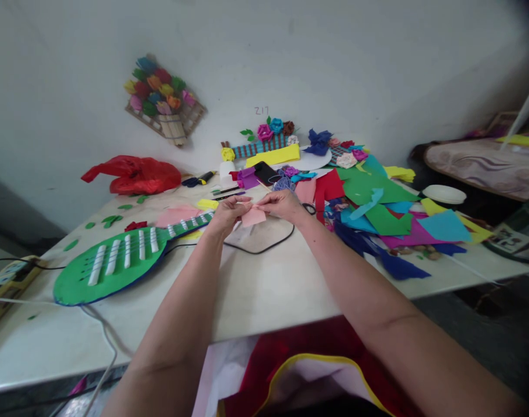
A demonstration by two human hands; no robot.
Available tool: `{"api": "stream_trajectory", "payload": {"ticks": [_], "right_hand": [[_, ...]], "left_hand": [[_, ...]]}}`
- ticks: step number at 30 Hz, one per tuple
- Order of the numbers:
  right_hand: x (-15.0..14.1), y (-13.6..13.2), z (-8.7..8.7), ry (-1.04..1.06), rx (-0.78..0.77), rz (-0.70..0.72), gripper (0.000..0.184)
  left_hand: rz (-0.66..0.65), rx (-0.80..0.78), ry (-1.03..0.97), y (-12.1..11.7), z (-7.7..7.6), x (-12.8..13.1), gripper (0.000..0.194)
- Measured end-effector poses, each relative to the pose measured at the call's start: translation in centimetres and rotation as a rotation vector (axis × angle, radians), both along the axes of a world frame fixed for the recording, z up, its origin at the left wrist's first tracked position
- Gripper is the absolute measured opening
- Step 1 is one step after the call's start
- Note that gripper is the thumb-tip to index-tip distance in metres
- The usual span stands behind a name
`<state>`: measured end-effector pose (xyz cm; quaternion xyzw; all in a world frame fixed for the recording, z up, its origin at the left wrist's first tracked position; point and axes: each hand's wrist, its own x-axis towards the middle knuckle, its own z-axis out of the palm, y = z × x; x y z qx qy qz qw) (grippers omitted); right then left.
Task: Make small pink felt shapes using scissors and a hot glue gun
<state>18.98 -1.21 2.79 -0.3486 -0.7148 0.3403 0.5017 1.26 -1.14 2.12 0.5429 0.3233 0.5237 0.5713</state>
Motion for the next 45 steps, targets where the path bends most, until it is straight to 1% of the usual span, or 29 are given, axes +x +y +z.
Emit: {"api": "stream_trajectory", "payload": {"ticks": [3, 7, 9, 11, 16, 20, 25, 30, 34, 37, 41, 45], "right_hand": [[0.2, -0.1, 0.0, 0.04, -0.042, 0.06, 0.012], [0.2, 0.3, -0.4, 0.21, -0.181, 0.18, 0.019], [0.0, 0.6, -0.6, 0.279, -0.229, 0.179, 0.023], [-0.3, 0.8, -0.9, 0.305, -0.247, 0.149, 0.027], [-0.7, 1.0, -1.1, 0.269, -0.348, 0.139, 0.029], [-0.7, 1.0, -1.1, 0.229, -0.404, 0.111, 0.033], [-0.5, 1.1, -1.3, 0.238, -0.419, 0.117, 0.033], [-0.1, 1.0, -1.1, 0.169, -0.414, 0.128, 0.031], [0.2, 0.9, -0.9, 0.162, -0.462, 0.133, 0.031], [0.4, 1.0, -0.8, 0.174, -0.486, 0.137, 0.032], [0.5, 0.9, -0.7, 0.211, -0.506, 0.177, 0.033], [0.6, 0.9, -0.6, 0.242, -0.537, 0.169, 0.031]], "left_hand": [[0.012, 0.018, 0.02, 0.0, 0.1, 0.0, 0.037], [0.037, 0.047, 0.029, 0.1, 0.0, 0.0, 0.038], [0.046, 0.067, 0.043, 0.2, -0.1, 0.0, 0.039], [0.049, 0.094, 0.066, 0.3, -0.2, 0.0, 0.039], [0.036, 0.132, 0.116, 0.2, -0.3, 0.3, 0.041], [0.036, 0.149, 0.117, 0.4, -0.5, 0.4, 0.04], [0.039, 0.158, 0.131, 0.5, -0.7, 0.3, 0.037], [0.042, 0.157, 0.152, 0.4, -0.6, 0.3, 0.038], [0.057, 0.182, 0.161, 0.2, -0.4, 0.3, 0.037], [0.049, 0.195, 0.146, 0.2, -0.4, 0.3, 0.036], [0.044, 0.187, 0.123, 0.3, -0.5, 0.3, 0.036], [0.047, 0.163, 0.112, 0.3, -0.5, 0.3, 0.038]]}}
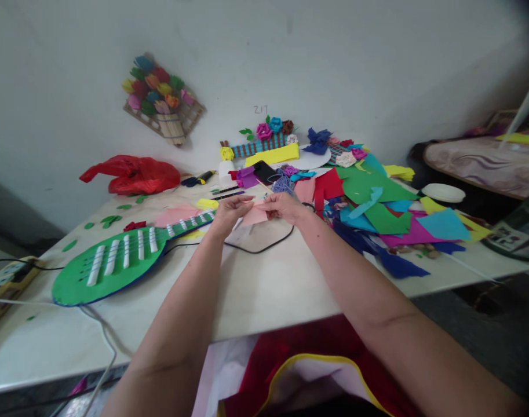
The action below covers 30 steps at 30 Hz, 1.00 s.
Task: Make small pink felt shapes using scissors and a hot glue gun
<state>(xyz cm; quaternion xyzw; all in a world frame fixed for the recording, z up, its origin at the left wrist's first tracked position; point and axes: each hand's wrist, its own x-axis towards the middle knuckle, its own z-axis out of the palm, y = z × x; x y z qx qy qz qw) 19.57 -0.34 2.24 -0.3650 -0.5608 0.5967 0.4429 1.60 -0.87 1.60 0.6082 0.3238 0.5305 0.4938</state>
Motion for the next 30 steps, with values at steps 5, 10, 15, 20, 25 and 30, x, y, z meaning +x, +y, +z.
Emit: {"api": "stream_trajectory", "payload": {"ticks": [5, 10, 15, 20, 25, 30], "right_hand": [[0.0, 0.3, -0.2, 0.101, -0.053, 0.072, 0.035], [-0.7, 0.2, -0.5, 0.106, -0.006, 0.01, 0.036], [-1.2, 0.0, -0.7, 0.01, 0.047, -0.091, 0.038], [-1.1, 0.4, -0.8, -0.049, 0.079, -0.144, 0.037], [-1.1, 0.5, -0.9, -0.057, 0.073, -0.168, 0.036], [-1.0, 0.5, -0.9, -0.096, 0.092, -0.16, 0.036]], "left_hand": [[0.031, -0.016, -0.015, -0.1, 0.2, 0.1, 0.04], [0.019, -0.035, -0.03, -0.3, 0.3, 0.3, 0.04], [0.003, -0.039, -0.038, 0.0, 0.0, 0.4, 0.035], [0.003, -0.068, -0.017, 0.2, -0.2, 0.4, 0.035], [0.023, -0.098, 0.045, 0.1, -0.1, 0.3, 0.034], [0.024, -0.1, 0.093, 0.2, -0.1, 0.1, 0.033]]}}
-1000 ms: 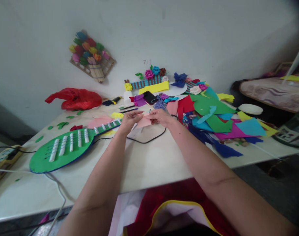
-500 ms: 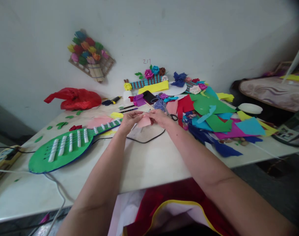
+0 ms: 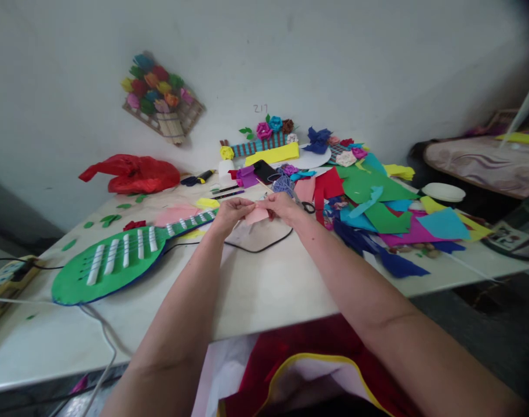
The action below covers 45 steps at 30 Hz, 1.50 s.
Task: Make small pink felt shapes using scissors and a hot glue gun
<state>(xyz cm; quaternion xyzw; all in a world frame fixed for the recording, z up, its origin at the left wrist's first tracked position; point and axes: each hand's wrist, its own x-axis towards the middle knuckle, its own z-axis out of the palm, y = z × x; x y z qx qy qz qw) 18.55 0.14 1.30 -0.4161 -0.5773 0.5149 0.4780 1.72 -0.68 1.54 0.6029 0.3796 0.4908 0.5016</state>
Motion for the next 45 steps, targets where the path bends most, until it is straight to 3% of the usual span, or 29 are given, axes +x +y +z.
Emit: {"api": "stream_trajectory", "payload": {"ticks": [11, 21, 29, 38, 45], "right_hand": [[-0.18, 0.11, -0.31, 0.108, -0.024, 0.051, 0.026], [0.07, 0.76, -0.79, 0.008, -0.01, 0.017, 0.032], [0.29, 0.46, -0.39, 0.057, 0.039, 0.047, 0.028], [0.23, 0.28, -0.24, 0.098, -0.016, 0.044, 0.025], [0.35, -0.15, 0.15, 0.112, -0.069, 0.06, 0.023]], "left_hand": [[0.06, 0.045, -0.019, -0.35, 0.35, 0.24, 0.034], [0.061, 0.09, 0.04, 0.2, -0.08, 0.27, 0.036], [0.006, 0.005, -0.011, -0.18, 0.16, -0.01, 0.037], [0.026, -0.106, -0.085, -0.4, 0.38, 0.09, 0.035], [-0.031, -0.103, -0.051, -0.28, 0.12, -0.23, 0.03]]}}
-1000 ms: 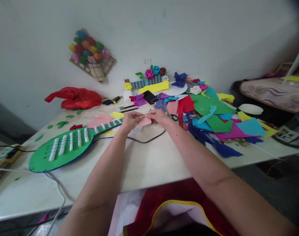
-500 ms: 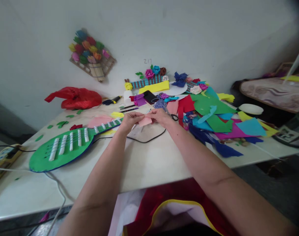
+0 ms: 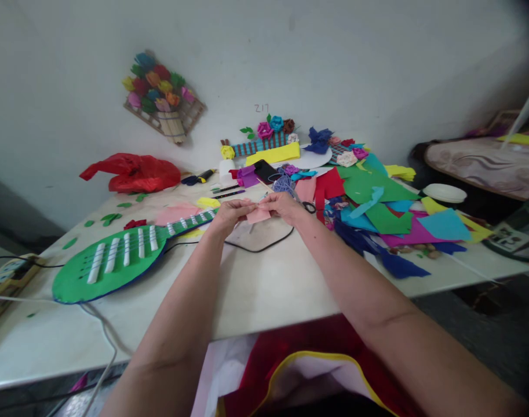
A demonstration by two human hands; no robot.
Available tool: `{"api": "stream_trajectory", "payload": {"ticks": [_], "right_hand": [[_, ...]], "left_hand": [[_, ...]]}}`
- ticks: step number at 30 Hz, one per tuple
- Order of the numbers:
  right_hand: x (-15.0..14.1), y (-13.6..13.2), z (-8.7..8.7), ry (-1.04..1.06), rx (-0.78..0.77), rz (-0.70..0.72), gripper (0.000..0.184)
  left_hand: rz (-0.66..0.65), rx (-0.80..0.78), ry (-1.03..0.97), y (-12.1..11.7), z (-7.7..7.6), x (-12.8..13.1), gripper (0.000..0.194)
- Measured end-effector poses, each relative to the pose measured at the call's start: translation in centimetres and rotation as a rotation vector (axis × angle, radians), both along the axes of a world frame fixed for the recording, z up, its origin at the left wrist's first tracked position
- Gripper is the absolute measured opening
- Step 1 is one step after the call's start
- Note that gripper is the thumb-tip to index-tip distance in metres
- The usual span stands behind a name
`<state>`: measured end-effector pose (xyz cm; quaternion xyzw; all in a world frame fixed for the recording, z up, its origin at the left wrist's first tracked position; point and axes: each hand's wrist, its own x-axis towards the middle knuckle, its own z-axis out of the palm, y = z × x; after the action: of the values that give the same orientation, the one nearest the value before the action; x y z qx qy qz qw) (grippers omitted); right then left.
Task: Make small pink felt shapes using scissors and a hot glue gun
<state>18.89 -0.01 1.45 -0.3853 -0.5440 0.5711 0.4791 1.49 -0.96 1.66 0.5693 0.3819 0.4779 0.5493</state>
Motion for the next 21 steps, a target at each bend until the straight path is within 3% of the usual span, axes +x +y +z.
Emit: {"api": "stream_trajectory", "payload": {"ticks": [11, 21], "right_hand": [[0.55, -0.03, -0.07, -0.087, 0.087, 0.08, 0.022], [-0.09, 0.21, -0.23, 0.106, -0.051, 0.046, 0.018]], "left_hand": [[0.001, -0.054, 0.027, -0.69, 0.99, -0.11, 0.033], [0.067, 0.058, -0.042, 0.03, 0.51, 0.39, 0.038]]}}
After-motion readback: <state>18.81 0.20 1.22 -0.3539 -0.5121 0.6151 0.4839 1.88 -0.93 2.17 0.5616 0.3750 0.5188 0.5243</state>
